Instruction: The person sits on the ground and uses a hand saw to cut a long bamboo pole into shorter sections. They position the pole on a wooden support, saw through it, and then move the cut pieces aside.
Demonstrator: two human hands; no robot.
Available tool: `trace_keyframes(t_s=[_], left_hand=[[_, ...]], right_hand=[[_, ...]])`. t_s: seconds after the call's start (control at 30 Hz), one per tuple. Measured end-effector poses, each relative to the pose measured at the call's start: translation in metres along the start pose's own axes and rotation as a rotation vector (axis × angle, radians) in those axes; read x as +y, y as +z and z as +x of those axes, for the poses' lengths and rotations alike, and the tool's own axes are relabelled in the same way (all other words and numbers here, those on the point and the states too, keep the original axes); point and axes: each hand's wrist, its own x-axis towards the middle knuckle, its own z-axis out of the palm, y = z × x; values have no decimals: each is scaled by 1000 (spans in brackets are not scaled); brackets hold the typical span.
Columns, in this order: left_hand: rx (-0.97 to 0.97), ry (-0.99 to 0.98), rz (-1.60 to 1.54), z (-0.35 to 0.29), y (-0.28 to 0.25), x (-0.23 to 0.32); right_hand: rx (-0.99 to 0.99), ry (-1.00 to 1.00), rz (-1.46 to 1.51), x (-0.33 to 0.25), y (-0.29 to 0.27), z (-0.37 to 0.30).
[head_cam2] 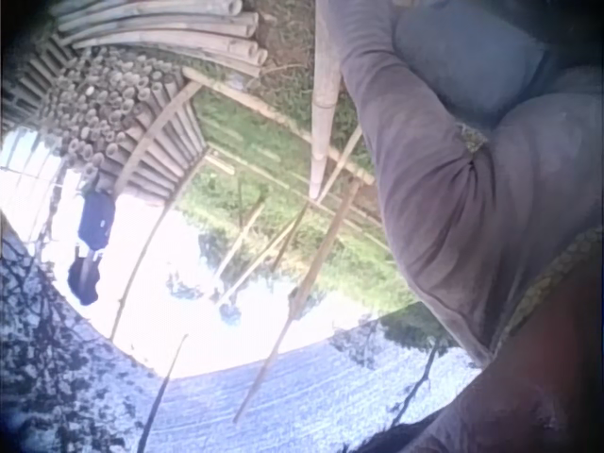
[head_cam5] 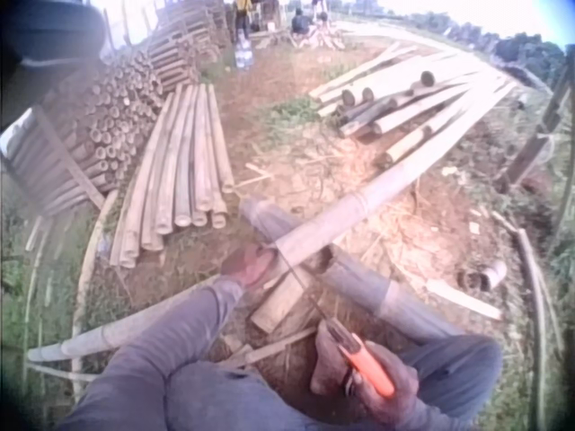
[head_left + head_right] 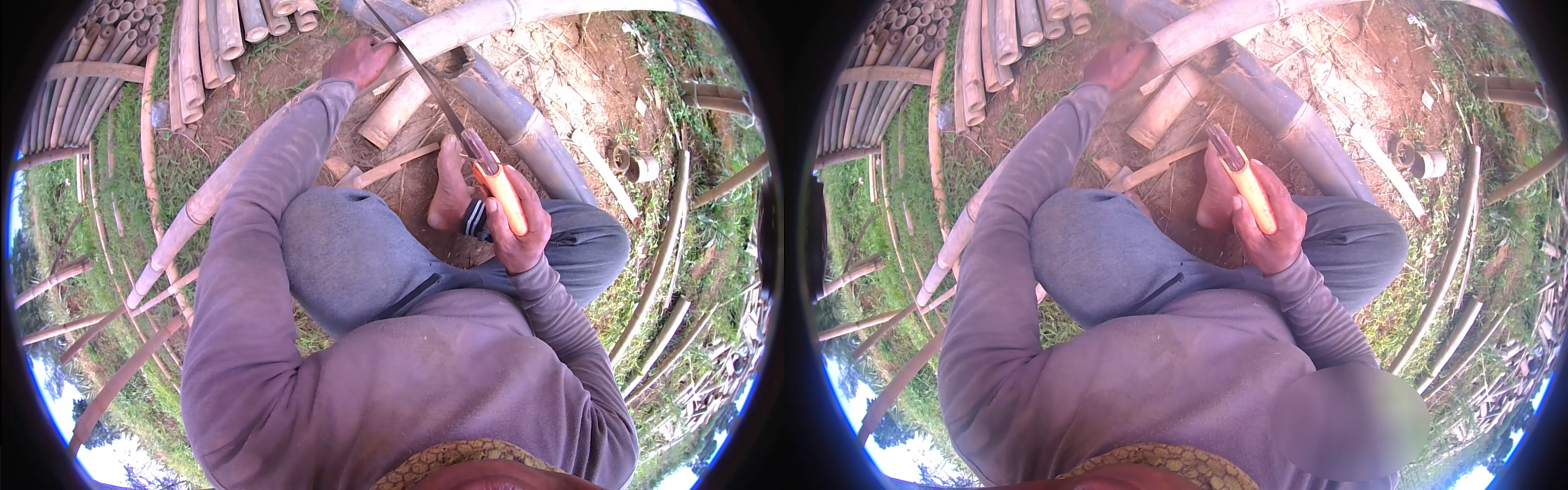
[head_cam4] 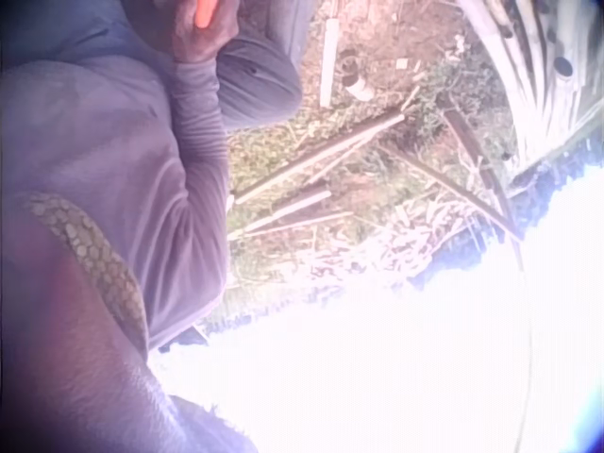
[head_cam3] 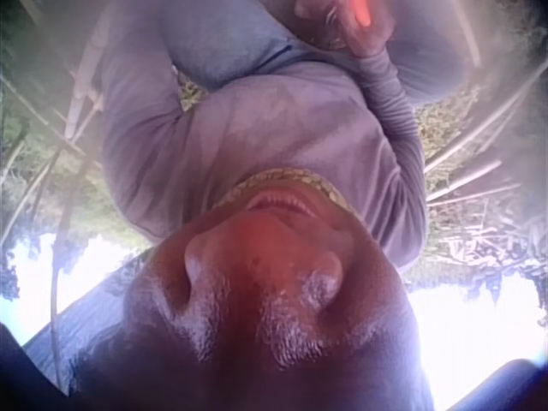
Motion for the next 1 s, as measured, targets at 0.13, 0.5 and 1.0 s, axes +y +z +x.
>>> trace_keyframes(t_s=[0.13, 0.5, 1.0], left_hand=[[57, 5, 12, -3, 6, 6], [73, 56, 26, -5, 8, 1], [107, 97, 66, -10, 13, 3]], right_hand=[[-14, 85, 100, 7, 21, 23], [-5, 92, 156, 2, -7, -9], [-63, 64, 106, -2, 7, -7]])
